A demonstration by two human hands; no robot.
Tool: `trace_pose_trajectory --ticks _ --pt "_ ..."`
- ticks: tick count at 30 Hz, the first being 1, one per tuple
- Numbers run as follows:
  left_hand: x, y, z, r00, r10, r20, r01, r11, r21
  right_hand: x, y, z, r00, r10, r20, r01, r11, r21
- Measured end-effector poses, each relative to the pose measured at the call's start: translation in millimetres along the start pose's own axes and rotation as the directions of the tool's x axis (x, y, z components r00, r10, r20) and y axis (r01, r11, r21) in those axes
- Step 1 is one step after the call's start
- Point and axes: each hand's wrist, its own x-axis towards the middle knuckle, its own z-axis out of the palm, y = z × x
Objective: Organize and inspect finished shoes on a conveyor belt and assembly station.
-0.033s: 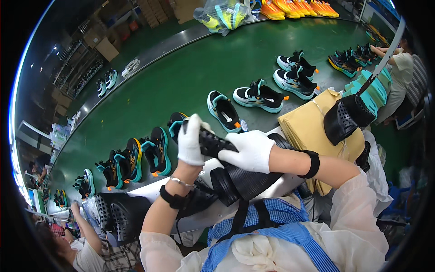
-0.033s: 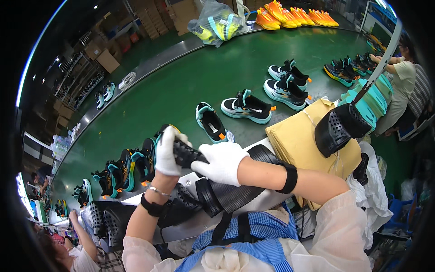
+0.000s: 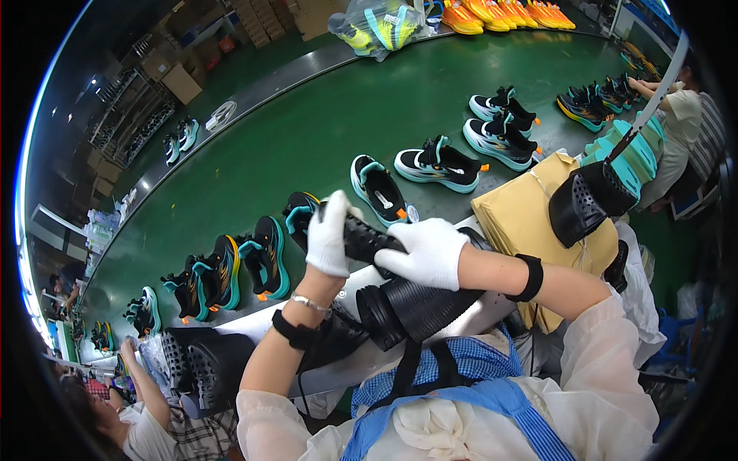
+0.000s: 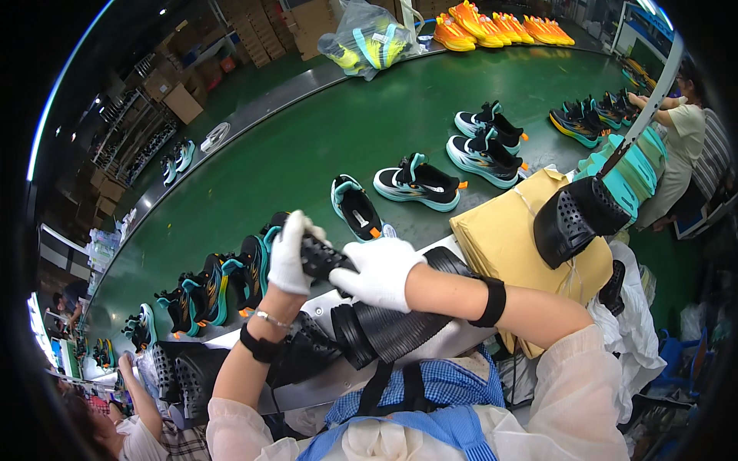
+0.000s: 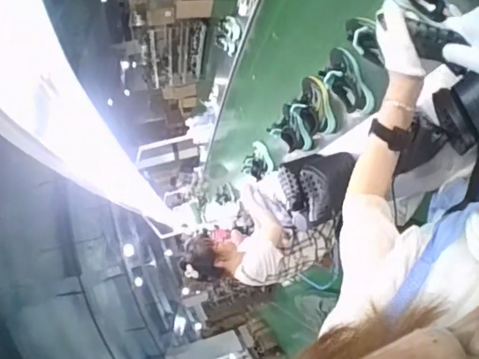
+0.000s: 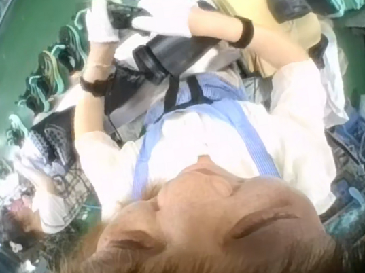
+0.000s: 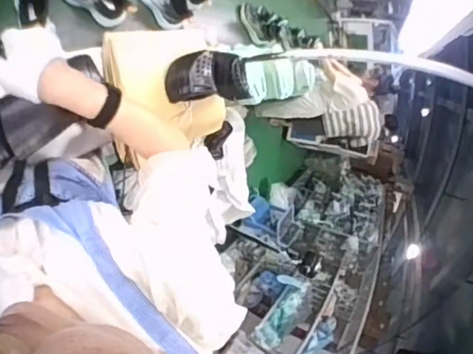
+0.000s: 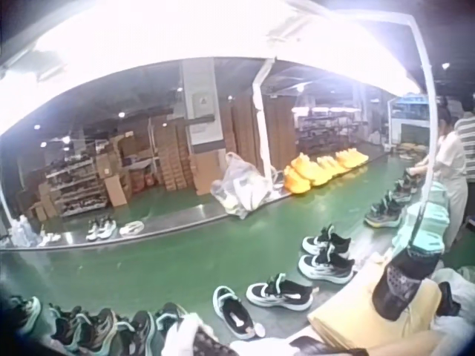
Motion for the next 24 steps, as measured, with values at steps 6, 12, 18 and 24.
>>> trace_pose_trajectory --ticks 6,12,18,24 --pt "49.5 -32.2 -16.5 0.964 -0.141 0.223 -0.143 0.433 0.890 39.1 53.5 -26.0 0.966 0.255 0.044 -0.234 0.933 -0.272" --pt "63.0 -73.2 -12.3 0.918 -0.106 0.382 -0.369 0.127 0.921 120.6 76.5 -21.8 0.946 0.298 0.126 -0.238 0.905 -0.352" --pt "69.5 -67.1 0.8 0.944 -0.205 0.257 -0.245 0.083 0.966 160.1 33.3 18.7 0.970 0.241 -0.008 -0.192 0.752 -0.631" --pt "84.5 -84.1 -14.7 0.912 -0.289 0.291 -0.247 0.181 0.952 187.6 48.0 41.0 0.954 0.296 0.052 -0.241 0.857 -0.456"
